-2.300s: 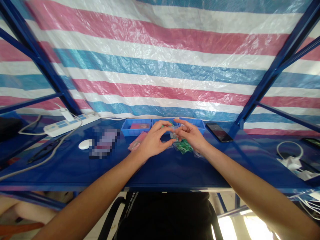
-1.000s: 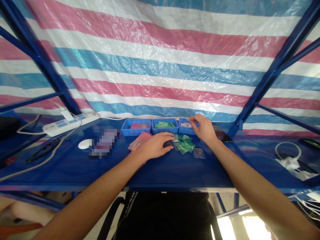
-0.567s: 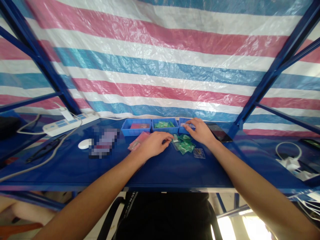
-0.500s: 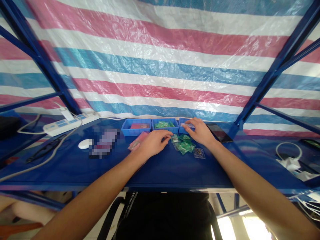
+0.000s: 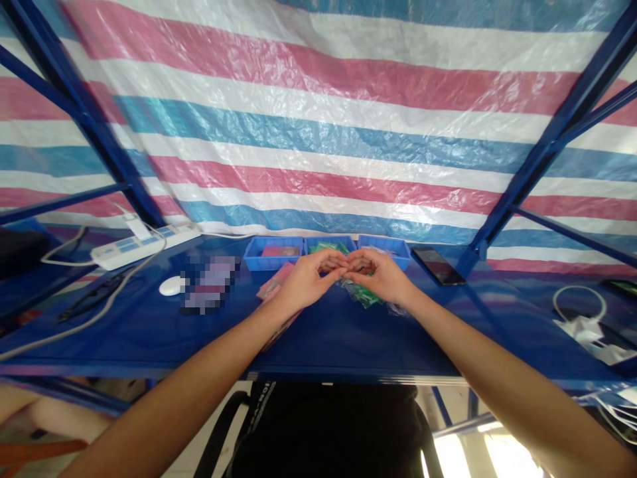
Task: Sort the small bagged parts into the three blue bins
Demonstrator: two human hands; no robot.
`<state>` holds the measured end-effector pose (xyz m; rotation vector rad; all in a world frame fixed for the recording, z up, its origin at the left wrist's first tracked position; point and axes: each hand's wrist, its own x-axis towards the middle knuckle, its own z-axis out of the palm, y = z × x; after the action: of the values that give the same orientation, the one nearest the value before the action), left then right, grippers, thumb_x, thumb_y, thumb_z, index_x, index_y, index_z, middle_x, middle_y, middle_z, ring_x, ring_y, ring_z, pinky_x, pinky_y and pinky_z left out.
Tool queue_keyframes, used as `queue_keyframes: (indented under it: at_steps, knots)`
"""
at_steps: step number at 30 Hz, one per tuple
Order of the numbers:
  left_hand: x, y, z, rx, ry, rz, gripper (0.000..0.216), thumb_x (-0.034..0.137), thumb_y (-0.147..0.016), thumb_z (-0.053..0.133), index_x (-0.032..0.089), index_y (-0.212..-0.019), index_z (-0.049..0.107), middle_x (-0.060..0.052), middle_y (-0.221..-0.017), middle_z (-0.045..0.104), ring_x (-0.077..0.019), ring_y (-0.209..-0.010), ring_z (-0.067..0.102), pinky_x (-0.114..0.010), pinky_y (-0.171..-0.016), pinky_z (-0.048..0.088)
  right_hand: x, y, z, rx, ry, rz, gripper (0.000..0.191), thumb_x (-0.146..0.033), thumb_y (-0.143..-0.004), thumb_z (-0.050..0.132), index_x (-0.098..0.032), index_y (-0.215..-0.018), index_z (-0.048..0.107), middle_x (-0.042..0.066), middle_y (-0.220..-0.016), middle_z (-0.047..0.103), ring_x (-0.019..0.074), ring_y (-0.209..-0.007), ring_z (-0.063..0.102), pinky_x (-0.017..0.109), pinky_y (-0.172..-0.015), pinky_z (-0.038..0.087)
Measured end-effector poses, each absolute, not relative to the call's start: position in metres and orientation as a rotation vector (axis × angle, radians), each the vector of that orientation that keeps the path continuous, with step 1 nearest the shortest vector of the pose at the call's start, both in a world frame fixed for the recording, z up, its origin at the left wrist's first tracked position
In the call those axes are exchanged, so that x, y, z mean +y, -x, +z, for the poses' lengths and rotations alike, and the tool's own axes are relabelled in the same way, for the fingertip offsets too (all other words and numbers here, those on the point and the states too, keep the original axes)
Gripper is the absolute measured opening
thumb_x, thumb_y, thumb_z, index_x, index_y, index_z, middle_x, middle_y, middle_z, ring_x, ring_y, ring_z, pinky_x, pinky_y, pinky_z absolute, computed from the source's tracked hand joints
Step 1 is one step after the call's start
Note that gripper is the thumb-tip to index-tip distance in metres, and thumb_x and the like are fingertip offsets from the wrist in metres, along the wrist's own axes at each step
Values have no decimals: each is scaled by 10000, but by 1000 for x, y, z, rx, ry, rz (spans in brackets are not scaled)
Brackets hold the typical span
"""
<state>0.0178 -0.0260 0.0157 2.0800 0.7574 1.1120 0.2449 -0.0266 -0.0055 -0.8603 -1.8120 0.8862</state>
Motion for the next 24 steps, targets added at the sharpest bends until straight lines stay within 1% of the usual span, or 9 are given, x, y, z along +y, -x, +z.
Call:
queue_keyframes:
  at_steps: [3, 5, 8, 10, 14, 20, 24]
  knots:
    - [-25, -18, 14, 769, -2059, 1119, 338, 401, -967, 746, 213, -1243, 691, -99, -1187, 781, -240, -1053, 774, -407, -979, 636, -24, -243, -5, -1705, 859, 981, 387, -444, -835, 866, -247, -1134, 718, 19, -897, 778, 176, -727, 716, 330, -705, 592]
    - [-26, -18, 13, 788, -2062, 1083, 365, 405, -955, 759, 228, -1264, 679, -83, -1154, 790, -238, -1029, 784, -405, -959, 645, -24, -243, -3, -1635, 842, 1037, 401, -451, -819, 882, -244, -1120, 715, 19, -893, 780, 166, -686, 702, 329, -681, 597]
    - [-26, -17, 12, 800, -2060, 1013, 336, 385, -957, 748, 242, -1253, 677, -52, -1044, 806, -239, -971, 800, -400, -916, 658, -25, -243, -1, -1574, 819, 1091, 414, -440, -789, 911, -239, -1092, 714, 26, -907, 788, 173, -706, 714, 332, -678, 610]
    - [-25, -16, 12, 808, -2066, 1020, 312, 377, -963, 734, 239, -1237, 681, -51, -1022, 807, -239, -957, 802, -401, -914, 658, -25, -243, -1, -1579, 811, 1115, 416, -432, -777, 923, -232, -1083, 725, 32, -921, 787, 177, -734, 722, 332, -687, 615]
    - [-25, -15, 12, 850, -2120, 1084, 320, 380, -970, 719, 227, -1247, 666, -59, -1021, 800, -235, -944, 794, -409, -925, 649, -25, -242, -2, -1594, 797, 1136, 420, -443, -755, 936, -226, -1055, 737, 44, -943, 779, 194, -804, 736, 337, -704, 626]
    - [-26, -17, 14, 855, -2106, 1153, 368, 376, -969, 729, 222, -1290, 634, -66, -1034, 800, -228, -932, 790, -390, -904, 643, -25, -242, 0, -1512, 783, 1181, 451, -424, -699, 976, -233, -996, 696, 2, -851, 754, 178, -749, 741, 356, -750, 639]
    - [-27, -17, 16, 853, -2084, 1192, 374, 396, -970, 737, 224, -1292, 653, -68, -1073, 813, -246, -978, 797, -382, -908, 634, -26, -243, 1, -1499, 790, 1218, 463, -407, -701, 973, -231, -1018, 686, 4, -854, 770, 191, -795, 763, 353, -773, 640]
